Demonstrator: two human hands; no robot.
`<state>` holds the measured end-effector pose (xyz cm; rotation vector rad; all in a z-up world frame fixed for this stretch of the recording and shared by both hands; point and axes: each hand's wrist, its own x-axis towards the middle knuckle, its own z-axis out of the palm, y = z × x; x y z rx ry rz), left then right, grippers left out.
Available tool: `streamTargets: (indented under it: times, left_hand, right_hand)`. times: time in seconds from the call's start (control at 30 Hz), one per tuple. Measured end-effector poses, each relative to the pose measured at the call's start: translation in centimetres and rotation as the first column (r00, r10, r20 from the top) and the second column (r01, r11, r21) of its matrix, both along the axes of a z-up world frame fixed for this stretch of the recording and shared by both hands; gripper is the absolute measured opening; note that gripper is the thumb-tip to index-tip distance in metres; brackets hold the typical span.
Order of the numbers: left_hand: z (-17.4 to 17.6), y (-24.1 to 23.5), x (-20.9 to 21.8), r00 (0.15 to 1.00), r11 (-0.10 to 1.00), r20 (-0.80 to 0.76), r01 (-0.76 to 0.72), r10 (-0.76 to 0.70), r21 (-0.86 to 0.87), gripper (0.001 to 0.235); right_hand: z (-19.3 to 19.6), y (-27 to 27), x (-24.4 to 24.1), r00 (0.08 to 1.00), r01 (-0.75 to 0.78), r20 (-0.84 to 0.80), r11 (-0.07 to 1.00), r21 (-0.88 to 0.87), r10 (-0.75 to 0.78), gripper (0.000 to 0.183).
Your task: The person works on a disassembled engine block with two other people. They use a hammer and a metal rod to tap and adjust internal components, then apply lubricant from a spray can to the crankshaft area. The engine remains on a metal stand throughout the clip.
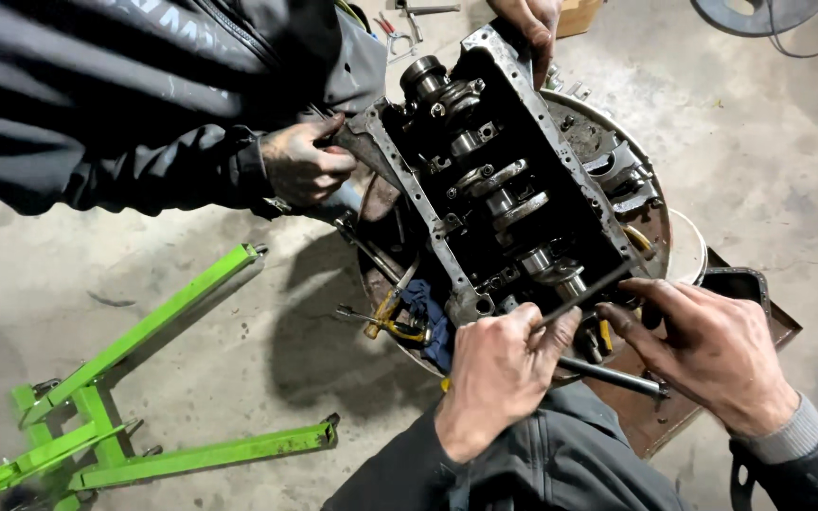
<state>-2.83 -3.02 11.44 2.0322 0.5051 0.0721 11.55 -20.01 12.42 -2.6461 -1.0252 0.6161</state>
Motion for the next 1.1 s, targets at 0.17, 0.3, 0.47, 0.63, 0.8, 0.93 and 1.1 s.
streamTargets:
  times: [0.17,0.3,0.47,0.63,0.8,0.93,1.1]
  left_hand:
    - [2.2,7.4,2.2,0.932,0.983,0.352,-0.018,0.082,-0.181,0.054]
    - [-0.5,14.9,8.7,0.615,0.948,0.746,-0.004,0.254,-0.319,0.054]
    - [-1.1,18.7,13.5,0.622,0.996,0.778,-0.036,0.088,-0.083,0.051]
    - [0.4,16.8,10.5,0.661,0.977,0.746,0.092,0.083,-0.191,0.045]
    - [-0.1,18.3,10.7,0.627,0.966,0.778,0.166,0.052,-0.198,0.043]
    - [-3.0,20.9,14.8,0.515,0.999,0.857,0.052,-0.017,-0.012,0.058]
    - [-3.5,21.6,15.9,0.624,0.974,0.781,0.164,0.019,-0.155,0.061]
  right_hand:
    - [-4.6,-3.7,-2.2,0.966,-0.044,-0.179,0.797,0.602,0.188,0.019]
    - [-11.6,-6.0,-4.2,0.967,-0.230,-0.095,0.971,0.062,0.235,0.034]
    - [-18.7,-6.6,-6.3,0.977,-0.212,-0.067,0.962,-0.170,0.203,0.056]
    - [-24.6,-8.2,-8.7,0.869,-0.451,0.106,0.861,-0.235,0.484,0.062]
    - [-16.8,-9.1,-7.7,0.924,-0.365,-0.174,0.921,-0.136,0.340,0.047]
    - [-6.4,-7.9,-3.7,0.885,-0.305,-0.450,0.881,-0.363,0.121,0.051]
    - [-3.5,-12.3,-0.5,0.913,-0.155,-0.407,0.934,-0.322,0.011,0.048]
